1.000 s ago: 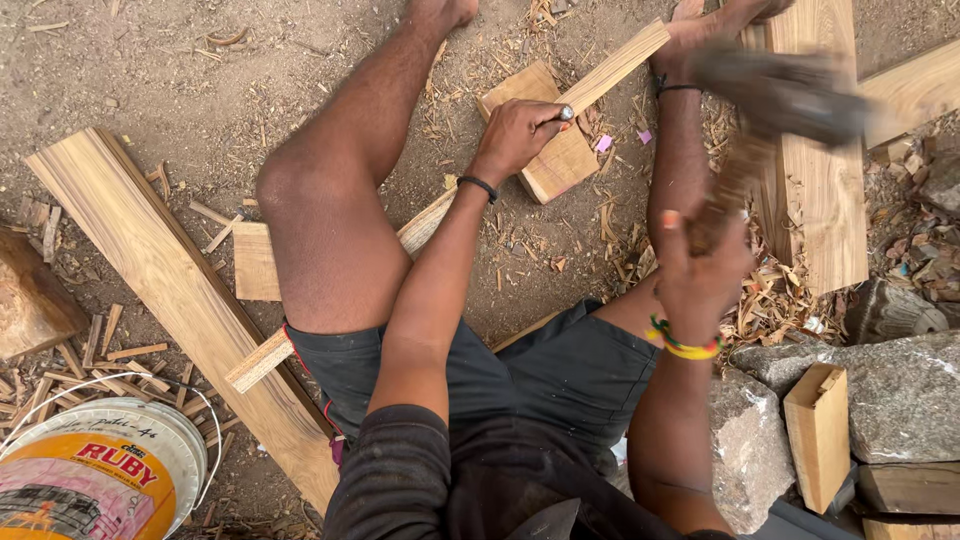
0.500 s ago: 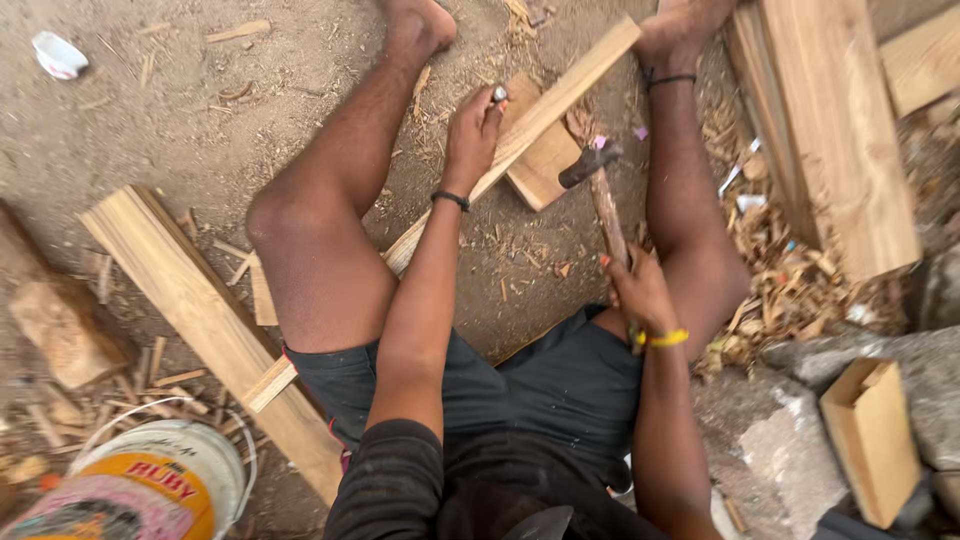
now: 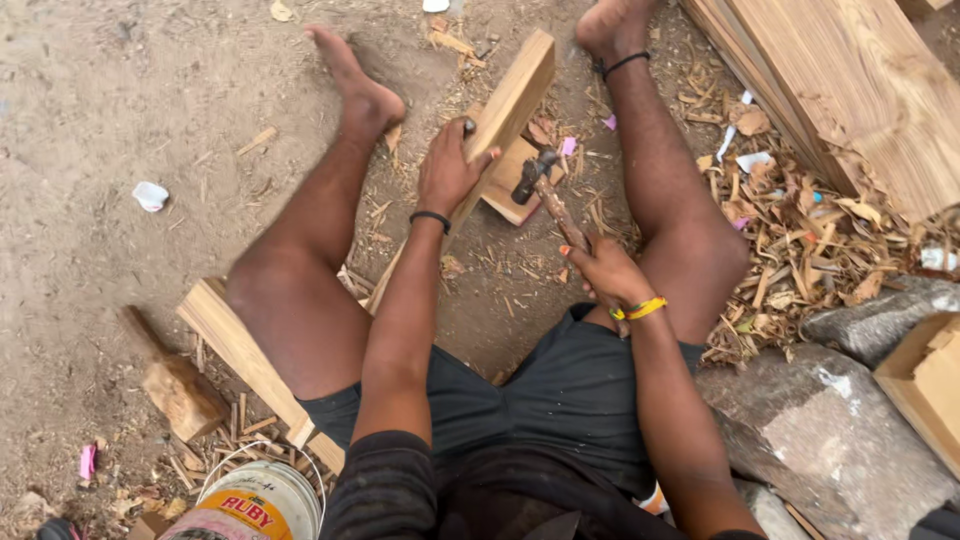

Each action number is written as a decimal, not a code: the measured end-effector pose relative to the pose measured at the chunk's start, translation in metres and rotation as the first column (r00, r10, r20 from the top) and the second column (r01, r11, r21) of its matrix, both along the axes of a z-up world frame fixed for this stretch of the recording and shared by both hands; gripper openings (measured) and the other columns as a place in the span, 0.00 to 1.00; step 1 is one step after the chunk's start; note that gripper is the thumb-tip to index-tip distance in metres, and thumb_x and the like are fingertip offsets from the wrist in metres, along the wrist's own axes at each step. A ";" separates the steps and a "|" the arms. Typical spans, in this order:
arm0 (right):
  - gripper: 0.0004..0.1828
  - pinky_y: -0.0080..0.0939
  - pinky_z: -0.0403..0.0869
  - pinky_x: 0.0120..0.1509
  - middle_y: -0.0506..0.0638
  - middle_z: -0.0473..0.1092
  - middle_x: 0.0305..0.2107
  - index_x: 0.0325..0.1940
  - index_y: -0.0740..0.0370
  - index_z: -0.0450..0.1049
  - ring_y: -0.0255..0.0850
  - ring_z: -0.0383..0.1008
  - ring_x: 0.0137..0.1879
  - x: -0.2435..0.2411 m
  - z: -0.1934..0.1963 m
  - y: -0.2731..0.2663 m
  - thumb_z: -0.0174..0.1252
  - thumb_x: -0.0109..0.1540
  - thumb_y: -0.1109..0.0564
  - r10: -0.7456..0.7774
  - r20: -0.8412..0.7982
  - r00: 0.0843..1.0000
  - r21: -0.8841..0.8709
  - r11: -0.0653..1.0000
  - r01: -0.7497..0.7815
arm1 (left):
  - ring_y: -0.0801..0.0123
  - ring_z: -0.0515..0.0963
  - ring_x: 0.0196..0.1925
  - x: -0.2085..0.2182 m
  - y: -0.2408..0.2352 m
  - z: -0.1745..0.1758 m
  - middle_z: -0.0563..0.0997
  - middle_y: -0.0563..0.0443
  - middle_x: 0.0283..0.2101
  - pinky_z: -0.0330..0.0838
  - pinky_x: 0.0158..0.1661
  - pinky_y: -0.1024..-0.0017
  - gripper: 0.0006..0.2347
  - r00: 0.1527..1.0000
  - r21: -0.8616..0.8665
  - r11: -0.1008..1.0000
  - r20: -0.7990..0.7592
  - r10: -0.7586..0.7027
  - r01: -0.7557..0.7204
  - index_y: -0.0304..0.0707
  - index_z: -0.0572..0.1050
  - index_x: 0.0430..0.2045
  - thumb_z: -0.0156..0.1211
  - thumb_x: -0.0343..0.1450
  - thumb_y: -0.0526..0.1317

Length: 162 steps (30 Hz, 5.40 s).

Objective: The person sits on the ground and uses a hammer to drive a nail into a small wooden plank. The plank is held steady between the person's legs and a larger wooden block. The person repeatedly strikes the nail with the hammer to secure it into the wood.

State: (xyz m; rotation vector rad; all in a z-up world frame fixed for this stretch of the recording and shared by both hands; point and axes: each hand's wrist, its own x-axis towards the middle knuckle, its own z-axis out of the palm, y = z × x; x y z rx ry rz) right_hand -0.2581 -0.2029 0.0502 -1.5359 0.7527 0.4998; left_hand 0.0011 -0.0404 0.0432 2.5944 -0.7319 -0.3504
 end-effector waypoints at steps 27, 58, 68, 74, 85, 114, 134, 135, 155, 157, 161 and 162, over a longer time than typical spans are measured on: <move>0.19 0.38 0.65 0.22 0.45 0.63 0.21 0.53 0.64 0.67 0.34 0.62 0.21 0.005 -0.008 0.011 0.56 0.66 0.48 -0.091 -0.085 0.992 0.057 0.994 0.096 | 0.58 0.77 0.40 -0.042 0.043 -0.009 0.76 0.46 0.38 0.73 0.44 0.58 0.11 0.996 -0.186 0.983 -0.091 -0.016 -0.001 0.34 0.71 0.34 0.63 0.75 0.44; 0.23 0.36 0.67 0.21 0.47 0.65 0.20 0.48 0.67 0.66 0.33 0.64 0.20 0.015 -0.020 0.005 0.58 0.66 0.43 -0.038 -0.153 0.987 -0.077 0.997 0.027 | 0.55 0.73 0.65 -0.038 0.049 -0.011 0.82 0.48 0.56 0.61 0.65 0.57 0.09 0.998 -0.651 0.758 -0.005 -0.057 0.040 0.45 0.83 0.49 0.61 0.76 0.40; 0.21 0.38 0.68 0.22 0.48 0.67 0.20 0.45 0.67 0.64 0.35 0.66 0.20 0.013 -0.026 0.002 0.57 0.67 0.44 -0.032 -0.149 0.988 -0.086 0.996 0.020 | 0.57 0.80 0.47 -0.037 0.059 -0.001 0.83 0.45 0.46 0.72 0.52 0.58 0.07 0.994 -0.510 0.860 -0.105 -0.028 -0.030 0.36 0.82 0.42 0.62 0.74 0.36; 0.21 0.38 0.67 0.21 0.49 0.66 0.20 0.45 0.66 0.64 0.35 0.65 0.19 0.013 -0.025 0.004 0.56 0.66 0.44 -0.022 -0.169 0.985 -0.100 0.995 0.005 | 0.61 0.83 0.38 -0.038 0.063 0.002 0.84 0.45 0.40 0.76 0.45 0.63 0.10 0.995 -0.559 0.828 -0.092 -0.027 -0.030 0.33 0.81 0.42 0.66 0.70 0.39; 0.19 0.37 0.68 0.22 0.48 0.66 0.20 0.43 0.69 0.67 0.34 0.66 0.20 0.011 -0.023 0.008 0.57 0.68 0.47 0.001 -0.115 0.993 -0.176 0.984 -0.021 | 0.68 0.83 0.41 -0.034 0.054 -0.023 0.87 0.53 0.39 0.69 0.56 0.59 0.10 0.996 -0.514 0.855 0.090 -0.022 0.065 0.43 0.83 0.43 0.63 0.72 0.44; 0.08 0.31 0.72 0.30 0.48 0.70 0.28 0.51 0.65 0.66 0.32 0.71 0.27 -0.044 0.084 0.070 0.57 0.71 0.62 -0.294 0.676 0.676 -0.049 0.897 0.439 | 0.62 0.86 0.41 -0.048 0.064 -0.010 0.86 0.45 0.41 0.80 0.42 0.66 0.08 0.997 -0.650 0.759 -0.076 -0.025 -0.030 0.35 0.82 0.41 0.66 0.71 0.37; 0.19 0.38 0.71 0.27 0.55 0.67 0.22 0.59 0.61 0.59 0.38 0.68 0.21 0.020 0.199 0.057 0.61 0.74 0.53 -0.094 0.995 0.044 0.051 0.814 0.579 | 0.61 0.84 0.45 -0.043 0.059 -0.013 0.86 0.49 0.43 0.79 0.48 0.65 0.06 0.999 -0.641 0.767 -0.001 -0.045 0.034 0.39 0.83 0.39 0.67 0.70 0.35; 0.19 0.38 0.71 0.27 0.55 0.67 0.22 0.59 0.61 0.59 0.38 0.68 0.21 0.023 0.199 0.057 0.61 0.73 0.53 -0.083 0.996 0.046 0.040 0.809 0.587 | 0.61 0.84 0.45 -0.042 0.059 -0.012 0.86 0.49 0.44 0.79 0.48 0.65 0.06 0.999 -0.640 0.767 0.005 -0.044 0.037 0.39 0.83 0.39 0.67 0.69 0.35; 0.15 0.50 0.74 0.32 0.61 0.73 0.27 0.52 0.67 0.67 0.54 0.76 0.28 0.016 0.126 0.055 0.63 0.67 0.59 0.347 0.421 0.838 -0.859 0.449 0.246 | 0.65 0.85 0.43 -0.049 0.052 -0.026 0.87 0.52 0.42 0.81 0.46 0.69 0.05 0.998 -0.665 0.745 -0.060 0.008 -0.046 0.43 0.85 0.36 0.67 0.70 0.37; 0.16 0.45 0.75 0.30 0.58 0.74 0.29 0.55 0.67 0.67 0.50 0.76 0.27 0.013 0.143 0.060 0.63 0.67 0.62 0.296 0.582 0.758 -0.775 0.484 0.406 | 0.64 0.85 0.43 -0.043 0.057 -0.021 0.87 0.51 0.42 0.80 0.45 0.67 0.04 0.998 -0.670 0.742 -0.067 -0.012 -0.036 0.41 0.84 0.36 0.67 0.70 0.38; 0.09 0.35 0.74 0.26 0.48 0.70 0.27 0.57 0.63 0.67 0.36 0.71 0.23 0.011 0.158 0.059 0.59 0.74 0.64 -0.221 0.904 0.365 -0.052 0.791 0.609 | 0.63 0.85 0.42 -0.043 0.056 -0.013 0.87 0.51 0.41 0.78 0.45 0.64 0.05 0.995 -0.627 0.779 -0.083 -0.048 -0.015 0.40 0.84 0.36 0.67 0.70 0.38; 0.07 0.36 0.72 0.25 0.51 0.70 0.26 0.56 0.62 0.68 0.37 0.70 0.21 0.013 0.165 0.049 0.57 0.75 0.64 -0.131 0.963 0.235 -0.031 0.814 0.579 | 0.63 0.85 0.42 -0.040 0.057 -0.012 0.87 0.51 0.41 0.78 0.45 0.64 0.05 0.996 -0.622 0.783 -0.063 -0.060 0.008 0.41 0.84 0.37 0.67 0.70 0.38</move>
